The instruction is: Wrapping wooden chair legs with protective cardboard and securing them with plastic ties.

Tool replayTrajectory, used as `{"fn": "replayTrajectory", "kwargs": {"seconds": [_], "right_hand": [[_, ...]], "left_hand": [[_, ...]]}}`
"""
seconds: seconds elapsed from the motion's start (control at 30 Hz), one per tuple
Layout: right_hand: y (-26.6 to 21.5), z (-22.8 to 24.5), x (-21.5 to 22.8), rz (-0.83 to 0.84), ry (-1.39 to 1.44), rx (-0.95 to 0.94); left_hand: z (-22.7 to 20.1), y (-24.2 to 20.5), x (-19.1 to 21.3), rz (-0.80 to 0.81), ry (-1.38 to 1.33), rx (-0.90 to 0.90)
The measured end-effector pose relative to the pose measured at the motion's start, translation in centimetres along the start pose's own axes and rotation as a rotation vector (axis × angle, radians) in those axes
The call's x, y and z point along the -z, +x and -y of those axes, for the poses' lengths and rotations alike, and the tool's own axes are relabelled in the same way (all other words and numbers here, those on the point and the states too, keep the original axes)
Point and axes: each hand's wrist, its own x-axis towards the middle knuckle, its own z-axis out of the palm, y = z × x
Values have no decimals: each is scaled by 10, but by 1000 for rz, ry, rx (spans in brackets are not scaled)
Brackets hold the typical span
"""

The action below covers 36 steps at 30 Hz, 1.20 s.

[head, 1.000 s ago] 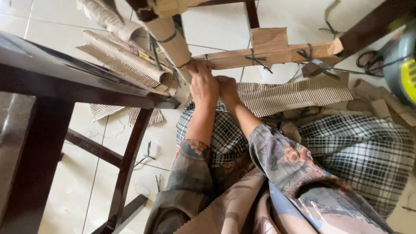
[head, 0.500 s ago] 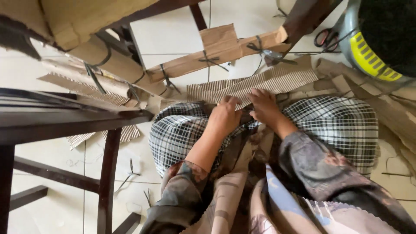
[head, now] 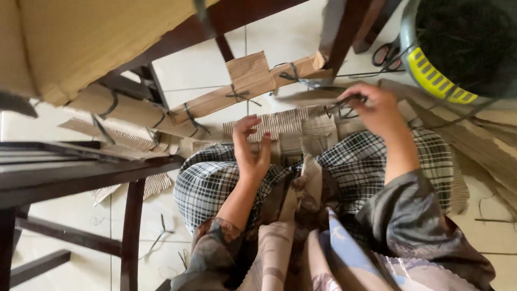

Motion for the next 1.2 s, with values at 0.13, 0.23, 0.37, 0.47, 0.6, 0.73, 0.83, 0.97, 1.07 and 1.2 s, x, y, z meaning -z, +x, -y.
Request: {"fn": "replayTrajectory", "kwargs": {"seconds": [0.13,0.23,0.37,0.47,0.6,0.73,0.83,0.97,1.07,1.2], "right_hand": [[5,-55,22,-157,139,-58],[13,-34,15,-282,473,47],[24,-24,4,-348,687,134],[32,-9,9,-348,719,218],[47,-17,1,-386,737,230],[56,-51,-15,-397,732,191],[64,-67,-24,-374,686,185],[61,-56,-19,-409,647,134],[51,-52,-11,-399,518,125],[33,-18,28,-447,198,250]], "left_hand": [[8,0,-18,75,-42,4],[4,4,-34,130,-2,-45],[3,5,-63,238,-93,-64],[9,7,-79,223,-120,-31],[21,8,-90,153,-82,15],[24,20,-94,152,-53,15],[30,37,-107,84,-129,46],[12,70,-129,2,-149,66],[4,85,-145,-33,-78,160],[5,89,-159,-40,20,258]]}}
